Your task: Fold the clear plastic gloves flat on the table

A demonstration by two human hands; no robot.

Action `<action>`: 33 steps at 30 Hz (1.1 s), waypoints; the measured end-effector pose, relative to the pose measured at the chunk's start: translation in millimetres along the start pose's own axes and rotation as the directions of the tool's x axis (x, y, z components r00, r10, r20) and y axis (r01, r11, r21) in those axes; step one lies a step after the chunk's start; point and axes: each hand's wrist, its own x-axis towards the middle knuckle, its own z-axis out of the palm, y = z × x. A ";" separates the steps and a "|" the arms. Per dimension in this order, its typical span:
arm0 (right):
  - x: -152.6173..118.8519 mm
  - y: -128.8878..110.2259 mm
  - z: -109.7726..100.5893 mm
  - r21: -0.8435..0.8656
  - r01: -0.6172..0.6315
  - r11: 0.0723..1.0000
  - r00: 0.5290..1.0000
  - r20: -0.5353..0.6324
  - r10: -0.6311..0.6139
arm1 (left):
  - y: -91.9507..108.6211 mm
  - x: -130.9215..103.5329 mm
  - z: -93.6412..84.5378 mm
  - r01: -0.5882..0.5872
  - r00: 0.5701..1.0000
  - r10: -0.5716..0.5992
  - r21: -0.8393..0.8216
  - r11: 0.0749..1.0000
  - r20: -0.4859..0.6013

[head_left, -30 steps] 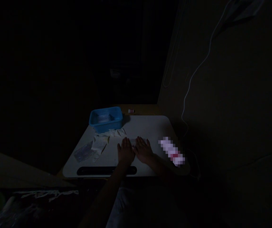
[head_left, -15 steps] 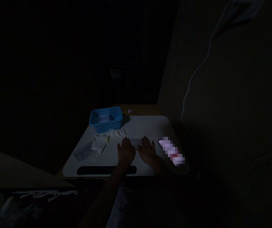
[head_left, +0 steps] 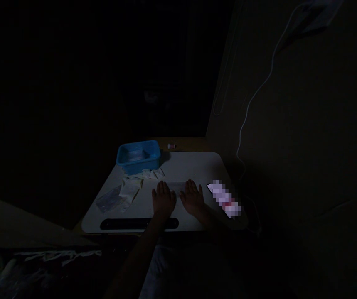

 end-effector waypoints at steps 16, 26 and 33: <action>-0.8 1.2 -0.7 -0.035 0.024 0.999 1.000 0.003 -0.024 | -8.2 -0.4 -2.9 -0.412 0.911 0.409 -0.185 0.892 -0.061; -0.8 0.0 -2.4 -0.042 0.012 0.999 1.000 -0.005 -0.012 | 1.0 0.5 -7.9 -0.218 0.968 0.228 -0.099 0.971 0.109; -1.7 0.9 -3.2 0.002 0.013 1.000 1.000 -0.012 -0.013 | 4.2 -0.9 -11.4 -0.092 0.991 0.098 -0.068 0.993 0.087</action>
